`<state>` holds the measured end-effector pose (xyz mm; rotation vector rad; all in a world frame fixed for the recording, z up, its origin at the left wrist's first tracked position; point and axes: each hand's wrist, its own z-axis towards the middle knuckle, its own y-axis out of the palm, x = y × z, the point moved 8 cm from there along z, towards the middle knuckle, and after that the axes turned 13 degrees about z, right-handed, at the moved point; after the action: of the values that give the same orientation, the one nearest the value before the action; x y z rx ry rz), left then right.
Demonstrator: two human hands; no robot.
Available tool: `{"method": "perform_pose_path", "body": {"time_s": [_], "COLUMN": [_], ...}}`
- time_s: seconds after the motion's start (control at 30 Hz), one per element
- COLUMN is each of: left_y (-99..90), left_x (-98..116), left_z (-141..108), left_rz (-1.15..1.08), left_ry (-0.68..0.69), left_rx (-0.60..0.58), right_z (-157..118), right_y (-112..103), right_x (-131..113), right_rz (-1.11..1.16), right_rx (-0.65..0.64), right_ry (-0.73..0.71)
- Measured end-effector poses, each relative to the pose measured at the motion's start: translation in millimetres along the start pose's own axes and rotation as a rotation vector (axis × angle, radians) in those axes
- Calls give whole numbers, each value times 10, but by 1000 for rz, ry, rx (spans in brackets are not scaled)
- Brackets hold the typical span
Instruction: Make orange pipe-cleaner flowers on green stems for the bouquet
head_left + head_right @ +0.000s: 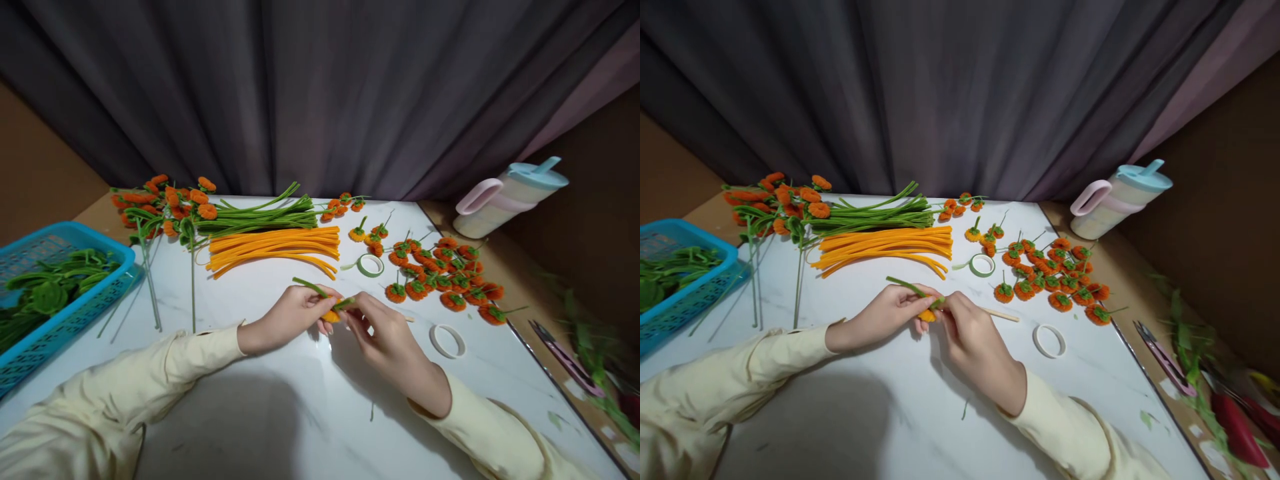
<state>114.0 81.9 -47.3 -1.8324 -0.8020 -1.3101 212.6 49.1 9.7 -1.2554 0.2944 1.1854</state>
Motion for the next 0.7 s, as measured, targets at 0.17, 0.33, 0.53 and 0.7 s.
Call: {"method": "perform_pose_path", "body": {"time_s": [0.17, 0.33, 0.53, 0.7], "left_y": [30, -1, -35, 2], "left_x": [120, 191, 283, 335], "left_z": [-11, -58, -126, -132], "left_rz": [-140, -87, -24, -140], "left_ry": [-64, -48, -30, -31], "left_rx": [-169, -156, -68, -215], "right_z": [-67, -61, -29, -10], "right_y": [-17, -15, -54, -17], "right_x": [-204, -308, -391, -695], "right_rz": [-156, -313, -370, -555], "right_rx": [65, 15, 53, -30], "right_ry": [-249, -289, -255, -491]}}
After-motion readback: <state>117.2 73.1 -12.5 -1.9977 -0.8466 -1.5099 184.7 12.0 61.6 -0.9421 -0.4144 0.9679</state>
